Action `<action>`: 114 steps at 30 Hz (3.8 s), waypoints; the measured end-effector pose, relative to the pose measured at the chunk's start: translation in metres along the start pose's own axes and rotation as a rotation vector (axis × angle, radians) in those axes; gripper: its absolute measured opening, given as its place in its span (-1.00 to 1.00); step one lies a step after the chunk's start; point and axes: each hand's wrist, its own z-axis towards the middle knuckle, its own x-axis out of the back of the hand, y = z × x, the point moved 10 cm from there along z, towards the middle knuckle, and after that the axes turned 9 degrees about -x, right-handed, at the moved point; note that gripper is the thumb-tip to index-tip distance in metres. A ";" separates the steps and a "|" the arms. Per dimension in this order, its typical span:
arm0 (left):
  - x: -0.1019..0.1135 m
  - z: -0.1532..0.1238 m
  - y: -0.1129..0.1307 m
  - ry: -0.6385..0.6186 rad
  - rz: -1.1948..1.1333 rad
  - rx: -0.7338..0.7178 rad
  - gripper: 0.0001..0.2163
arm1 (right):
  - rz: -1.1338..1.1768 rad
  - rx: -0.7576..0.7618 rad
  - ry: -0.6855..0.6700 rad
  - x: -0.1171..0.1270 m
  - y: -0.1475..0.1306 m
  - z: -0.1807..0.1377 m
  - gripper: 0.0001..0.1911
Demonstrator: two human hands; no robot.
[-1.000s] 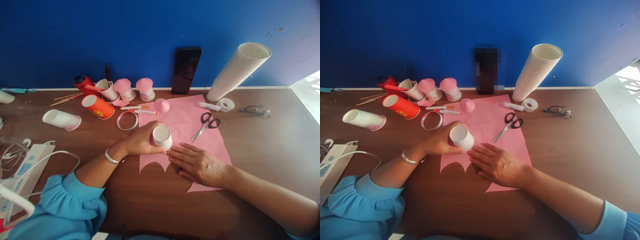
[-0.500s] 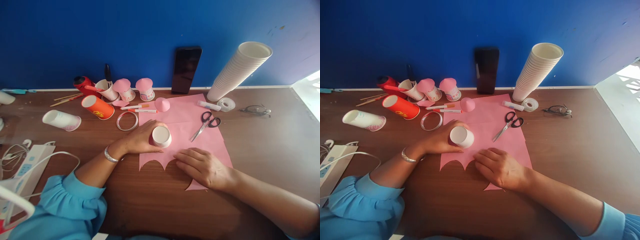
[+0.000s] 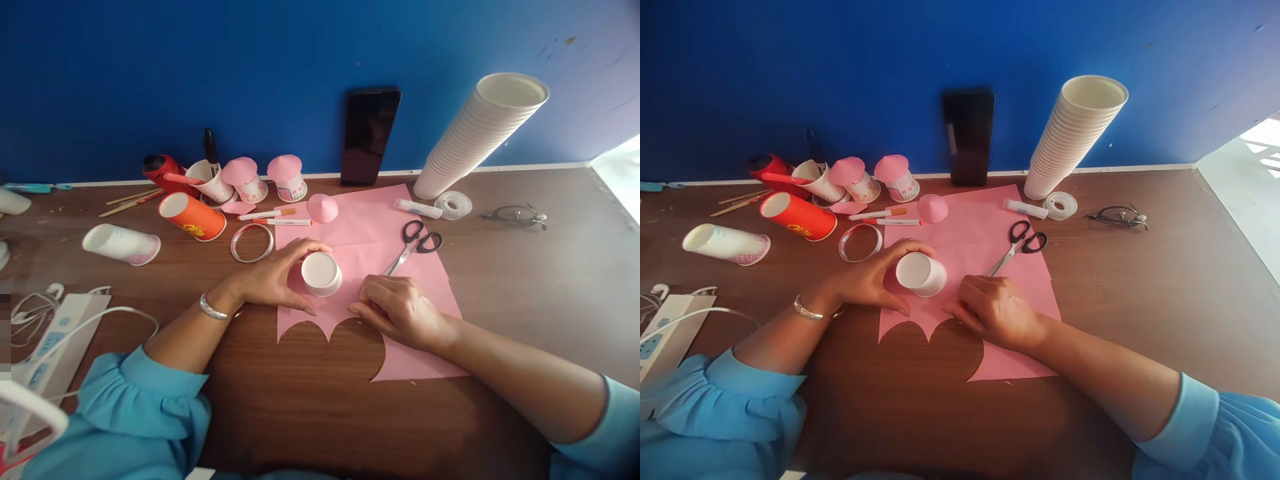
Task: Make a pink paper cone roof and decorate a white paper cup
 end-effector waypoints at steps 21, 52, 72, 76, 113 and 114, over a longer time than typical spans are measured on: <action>-0.004 0.009 0.001 -0.046 0.083 0.064 -0.47 | -0.258 0.187 -0.013 -0.009 -0.016 -0.009 -0.79; -0.002 0.010 -0.001 0.095 0.195 0.124 -0.43 | -0.324 0.090 0.159 0.029 0.000 0.004 -0.79; -0.002 0.011 0.002 0.107 0.112 0.083 -0.47 | -0.832 -0.080 -0.012 0.058 0.066 -0.014 -0.65; -0.003 0.011 0.002 0.107 0.117 0.074 -0.45 | -0.918 -0.097 0.000 0.068 0.072 -0.027 -0.71; -0.003 0.006 -0.008 0.125 0.103 0.072 -0.41 | 0.134 -0.388 0.070 0.028 0.040 0.104 -0.94; -0.003 0.007 -0.009 0.122 0.107 0.068 -0.41 | 0.351 -0.426 0.070 0.027 0.048 0.092 -0.90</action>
